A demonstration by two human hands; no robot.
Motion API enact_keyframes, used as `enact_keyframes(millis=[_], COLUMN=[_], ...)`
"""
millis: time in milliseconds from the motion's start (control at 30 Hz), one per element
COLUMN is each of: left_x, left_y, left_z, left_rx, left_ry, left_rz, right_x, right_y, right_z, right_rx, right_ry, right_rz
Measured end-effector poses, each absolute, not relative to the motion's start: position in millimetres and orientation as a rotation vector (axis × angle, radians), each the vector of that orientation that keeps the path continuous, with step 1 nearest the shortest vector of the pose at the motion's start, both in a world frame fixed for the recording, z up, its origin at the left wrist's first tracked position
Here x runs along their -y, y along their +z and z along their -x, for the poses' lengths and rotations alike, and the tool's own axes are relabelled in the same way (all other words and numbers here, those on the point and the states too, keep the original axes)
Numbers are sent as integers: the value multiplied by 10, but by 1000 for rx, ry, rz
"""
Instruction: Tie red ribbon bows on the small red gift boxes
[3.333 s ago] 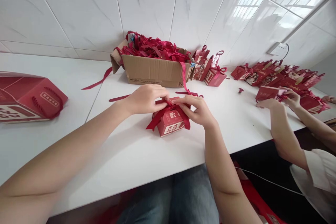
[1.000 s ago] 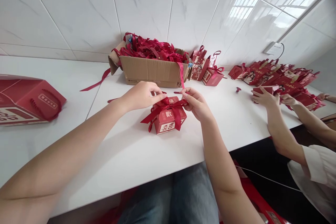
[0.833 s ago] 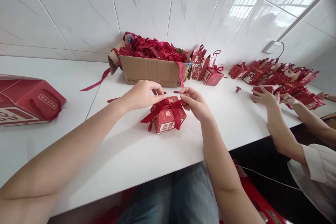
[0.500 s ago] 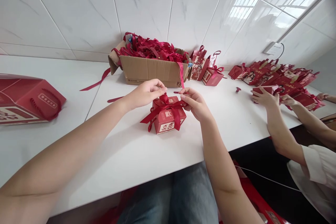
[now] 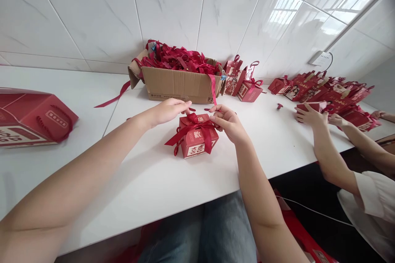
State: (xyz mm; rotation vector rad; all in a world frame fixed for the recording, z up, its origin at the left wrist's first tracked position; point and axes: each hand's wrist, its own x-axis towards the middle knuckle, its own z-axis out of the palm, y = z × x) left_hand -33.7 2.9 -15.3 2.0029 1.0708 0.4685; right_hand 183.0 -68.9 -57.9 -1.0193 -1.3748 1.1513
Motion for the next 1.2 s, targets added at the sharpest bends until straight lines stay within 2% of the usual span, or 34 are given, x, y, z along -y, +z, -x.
enact_keyframes(millis=[200, 367, 600, 733, 933, 1200], left_x=[-16, -41, 57, 47, 41, 44], left_y=[-176, -168, -51, -122, -229, -339], left_z=[322, 349, 389, 356, 291, 240], left_rx=[-1020, -1043, -876, -875, -901, -798], left_ry=[418, 467, 237, 344, 512, 968], left_rz=[-1963, -1987, -1960, -1924, -1940, -2310], right_x=[663, 619, 704, 743, 722, 692], right_y=[-593, -594, -538, -534, -577, -600], right_z=[-1880, -1898, -1903, -1905, -1831, -1733], right_rx=[1366, 1172, 1423, 1636, 1716, 1722], right_ry=[1075, 959, 1185, 1223, 936, 811], right_rz=[1016, 1204, 1050, 990, 1175, 1133])
